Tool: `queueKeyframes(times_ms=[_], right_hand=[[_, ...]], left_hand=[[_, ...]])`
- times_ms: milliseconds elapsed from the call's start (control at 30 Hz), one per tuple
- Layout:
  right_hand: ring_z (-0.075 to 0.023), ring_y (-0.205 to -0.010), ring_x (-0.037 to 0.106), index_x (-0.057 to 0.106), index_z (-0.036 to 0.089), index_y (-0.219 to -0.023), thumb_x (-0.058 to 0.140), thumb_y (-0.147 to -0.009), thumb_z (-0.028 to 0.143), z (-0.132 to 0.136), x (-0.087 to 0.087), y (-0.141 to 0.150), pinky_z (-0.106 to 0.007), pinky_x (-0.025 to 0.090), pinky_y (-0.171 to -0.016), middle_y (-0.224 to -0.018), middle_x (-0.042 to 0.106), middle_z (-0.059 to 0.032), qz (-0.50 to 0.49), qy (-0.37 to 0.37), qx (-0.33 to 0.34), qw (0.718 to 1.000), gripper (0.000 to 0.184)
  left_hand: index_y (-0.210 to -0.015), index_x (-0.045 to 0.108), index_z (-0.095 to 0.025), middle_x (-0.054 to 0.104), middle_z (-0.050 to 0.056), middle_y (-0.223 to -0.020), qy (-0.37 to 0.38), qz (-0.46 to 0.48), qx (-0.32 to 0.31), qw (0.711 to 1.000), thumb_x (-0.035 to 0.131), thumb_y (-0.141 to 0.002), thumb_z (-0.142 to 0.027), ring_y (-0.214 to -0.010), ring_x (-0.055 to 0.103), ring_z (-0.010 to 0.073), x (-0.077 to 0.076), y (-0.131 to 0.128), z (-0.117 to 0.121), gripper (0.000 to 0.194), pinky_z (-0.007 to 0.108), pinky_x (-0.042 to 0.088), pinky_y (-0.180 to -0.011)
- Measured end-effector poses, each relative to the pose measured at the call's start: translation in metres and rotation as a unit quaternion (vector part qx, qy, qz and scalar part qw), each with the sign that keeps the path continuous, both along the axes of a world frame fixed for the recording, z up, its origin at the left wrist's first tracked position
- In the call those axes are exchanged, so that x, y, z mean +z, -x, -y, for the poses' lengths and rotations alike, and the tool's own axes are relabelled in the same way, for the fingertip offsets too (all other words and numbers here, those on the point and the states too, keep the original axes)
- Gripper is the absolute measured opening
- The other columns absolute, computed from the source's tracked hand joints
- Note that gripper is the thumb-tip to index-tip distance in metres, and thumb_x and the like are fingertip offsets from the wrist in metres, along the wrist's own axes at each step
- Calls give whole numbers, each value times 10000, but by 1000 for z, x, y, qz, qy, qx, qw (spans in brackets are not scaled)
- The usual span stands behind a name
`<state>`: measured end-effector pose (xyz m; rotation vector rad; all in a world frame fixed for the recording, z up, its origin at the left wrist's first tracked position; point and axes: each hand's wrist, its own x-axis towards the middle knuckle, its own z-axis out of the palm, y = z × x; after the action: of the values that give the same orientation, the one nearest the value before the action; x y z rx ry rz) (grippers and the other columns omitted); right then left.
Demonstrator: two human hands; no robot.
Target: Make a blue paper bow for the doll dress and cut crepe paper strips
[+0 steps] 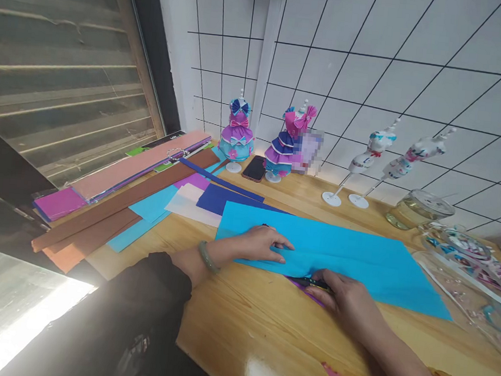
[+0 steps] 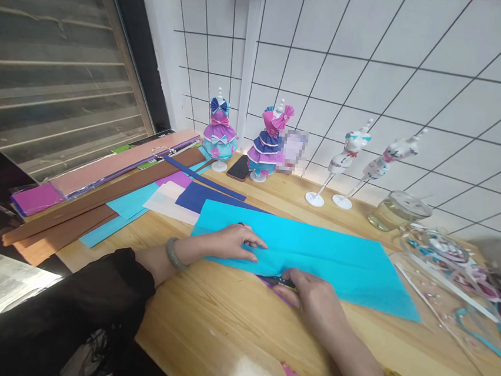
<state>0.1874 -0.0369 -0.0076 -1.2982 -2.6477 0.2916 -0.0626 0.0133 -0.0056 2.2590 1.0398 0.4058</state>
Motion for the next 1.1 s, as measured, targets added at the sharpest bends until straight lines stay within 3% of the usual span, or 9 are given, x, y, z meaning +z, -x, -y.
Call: queueKeyframes(times_ms=[1100], right_hand=[[-192, -683, 650, 585, 221, -880, 442, -843, 507, 2, -2, 12, -278, 458, -559, -761, 695, -37, -2, -40, -5, 999, 321]], left_hand=[[-1125, 593, -268, 652, 11, -976, -2, -1, -3, 1000, 638, -739, -394, -980, 549, 177, 1, 1, 0, 409, 243, 417, -782]])
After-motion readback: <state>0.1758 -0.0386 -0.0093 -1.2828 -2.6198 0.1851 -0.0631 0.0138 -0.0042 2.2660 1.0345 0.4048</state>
